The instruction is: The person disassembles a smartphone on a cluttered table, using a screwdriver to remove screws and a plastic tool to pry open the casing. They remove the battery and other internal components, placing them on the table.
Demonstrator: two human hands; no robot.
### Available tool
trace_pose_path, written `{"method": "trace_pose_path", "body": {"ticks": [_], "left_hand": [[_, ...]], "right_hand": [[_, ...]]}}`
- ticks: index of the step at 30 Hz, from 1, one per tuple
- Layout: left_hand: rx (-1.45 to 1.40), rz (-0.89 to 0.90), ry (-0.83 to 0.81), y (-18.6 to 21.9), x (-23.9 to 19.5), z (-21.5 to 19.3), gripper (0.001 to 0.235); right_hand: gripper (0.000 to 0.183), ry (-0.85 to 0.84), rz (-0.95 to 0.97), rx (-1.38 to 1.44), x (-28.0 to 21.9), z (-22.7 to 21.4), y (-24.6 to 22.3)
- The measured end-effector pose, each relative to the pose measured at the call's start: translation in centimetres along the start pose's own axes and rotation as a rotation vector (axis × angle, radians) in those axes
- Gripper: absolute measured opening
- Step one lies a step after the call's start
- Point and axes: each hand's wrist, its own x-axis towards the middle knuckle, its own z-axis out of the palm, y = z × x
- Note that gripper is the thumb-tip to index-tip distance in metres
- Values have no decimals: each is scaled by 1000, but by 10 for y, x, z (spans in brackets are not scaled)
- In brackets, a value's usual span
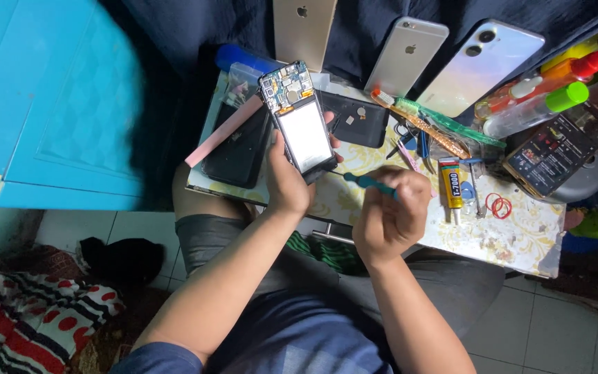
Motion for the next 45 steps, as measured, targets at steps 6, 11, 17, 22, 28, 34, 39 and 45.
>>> {"method": "trace_pose_path", "body": {"ticks": [6, 11, 17, 22, 28, 34, 39, 45], "left_hand": [[100, -14, -46, 0, 2, -3, 80], [103, 46, -32, -5, 1, -5, 75], [53, 84, -34, -11, 2, -8, 65], [27, 62, -56, -12, -1, -10, 62], [-4, 58, -83, -16, 0, -12, 63], [-13, 49, -101, -11, -4, -12, 61], [-26, 17, -147, -6, -5, -13, 59], [-20, 81, -221, -13, -9, -13, 58]], "right_hand": [[48, 46, -10, 42, 1, 4, -1], [45, 63, 8, 9, 0, 5, -3], [62, 14, 60, -60, 0, 0, -10], [67, 27, 150, -22, -8, -11, -11], [69, 113, 151, -27, -8, -24, -11], [23, -249, 111, -647, 49, -54, -38], [27, -696, 37, -1173, 64, -62, -39], [41, -544, 85, -948, 44, -47, -32]]}}
